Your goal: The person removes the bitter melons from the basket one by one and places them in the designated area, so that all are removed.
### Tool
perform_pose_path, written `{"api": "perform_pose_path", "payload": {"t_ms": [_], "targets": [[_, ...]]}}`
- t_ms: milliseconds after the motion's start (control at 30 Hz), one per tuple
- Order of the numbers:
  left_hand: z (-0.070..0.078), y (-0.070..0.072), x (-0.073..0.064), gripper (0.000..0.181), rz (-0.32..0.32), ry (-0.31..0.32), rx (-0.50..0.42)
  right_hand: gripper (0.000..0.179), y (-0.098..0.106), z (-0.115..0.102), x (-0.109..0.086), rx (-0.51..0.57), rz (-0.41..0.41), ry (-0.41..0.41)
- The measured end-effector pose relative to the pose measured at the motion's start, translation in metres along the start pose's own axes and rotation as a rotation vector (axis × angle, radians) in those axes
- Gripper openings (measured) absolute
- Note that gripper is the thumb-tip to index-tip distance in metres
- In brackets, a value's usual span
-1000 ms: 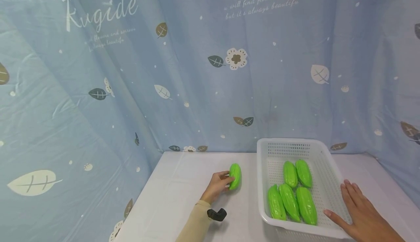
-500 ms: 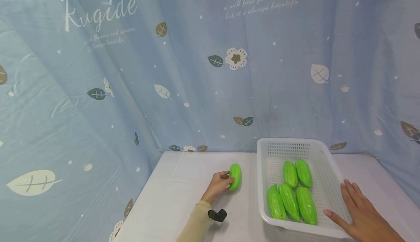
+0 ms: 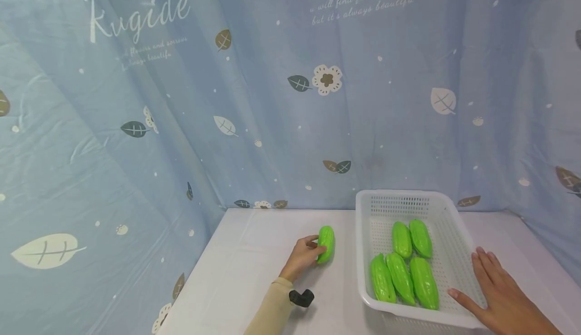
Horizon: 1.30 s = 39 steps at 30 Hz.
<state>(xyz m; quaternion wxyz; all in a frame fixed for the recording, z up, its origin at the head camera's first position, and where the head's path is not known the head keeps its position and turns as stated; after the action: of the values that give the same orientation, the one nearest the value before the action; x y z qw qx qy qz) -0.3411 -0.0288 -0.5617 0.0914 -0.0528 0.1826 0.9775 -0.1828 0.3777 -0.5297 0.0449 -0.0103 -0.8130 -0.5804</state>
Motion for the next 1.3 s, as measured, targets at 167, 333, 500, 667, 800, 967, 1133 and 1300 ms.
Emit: {"api": "perform_pose_path", "payload": {"t_ms": [167, 333, 500, 667, 800, 967, 1133, 1300], "targets": [[0.0, 0.0, 0.0, 0.059, -0.002, -0.015, 0.023, 0.113, 0.001, 0.0, 0.0, 0.005, 0.004, 0.001], [0.001, 0.004, 0.0, 0.061, 0.015, -0.03, 0.07, 0.113, 0.0, 0.0, 0.0, 0.008, 0.0, -0.001], [0.004, 0.014, -0.001, 0.062, 0.085, -0.047, 0.149, 0.113, 0.001, 0.0, 0.0, 0.009, -0.012, -0.006], [0.005, 0.026, 0.002, 0.055, 0.147, -0.059, 0.149, 0.114, 0.001, 0.0, 0.0, 0.011, -0.027, -0.006], [0.008, 0.035, 0.005, 0.051, 0.188, -0.077, 0.106, 0.115, -0.001, 0.001, 0.0, 0.01, -0.032, -0.008], [0.013, 0.042, 0.006, 0.048, 0.211, -0.091, 0.049, 0.116, -0.001, 0.001, 0.0, 0.012, -0.03, -0.012], [0.023, 0.046, 0.004, 0.045, 0.225, -0.103, 0.006, 0.116, -0.001, 0.0, 0.0, 0.007, -0.037, -0.011], [0.041, 0.045, 0.004, 0.042, 0.194, -0.141, -0.073, 0.117, 0.0, 0.001, -0.001, -0.003, -0.035, -0.01]]}}
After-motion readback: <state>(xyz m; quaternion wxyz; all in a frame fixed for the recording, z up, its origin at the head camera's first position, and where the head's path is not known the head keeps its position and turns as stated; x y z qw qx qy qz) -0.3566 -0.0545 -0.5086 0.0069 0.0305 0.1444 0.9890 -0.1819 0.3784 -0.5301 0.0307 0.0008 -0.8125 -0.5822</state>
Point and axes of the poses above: each hand's wrist, its own x-axis towards the middle knuckle, its own y-axis out of the back of the hand, z = x × y, the point moved 7 cm from there along x, towards the middle knuckle, and after that the axes turned 1 degree about -z, right-handed, at the moved point
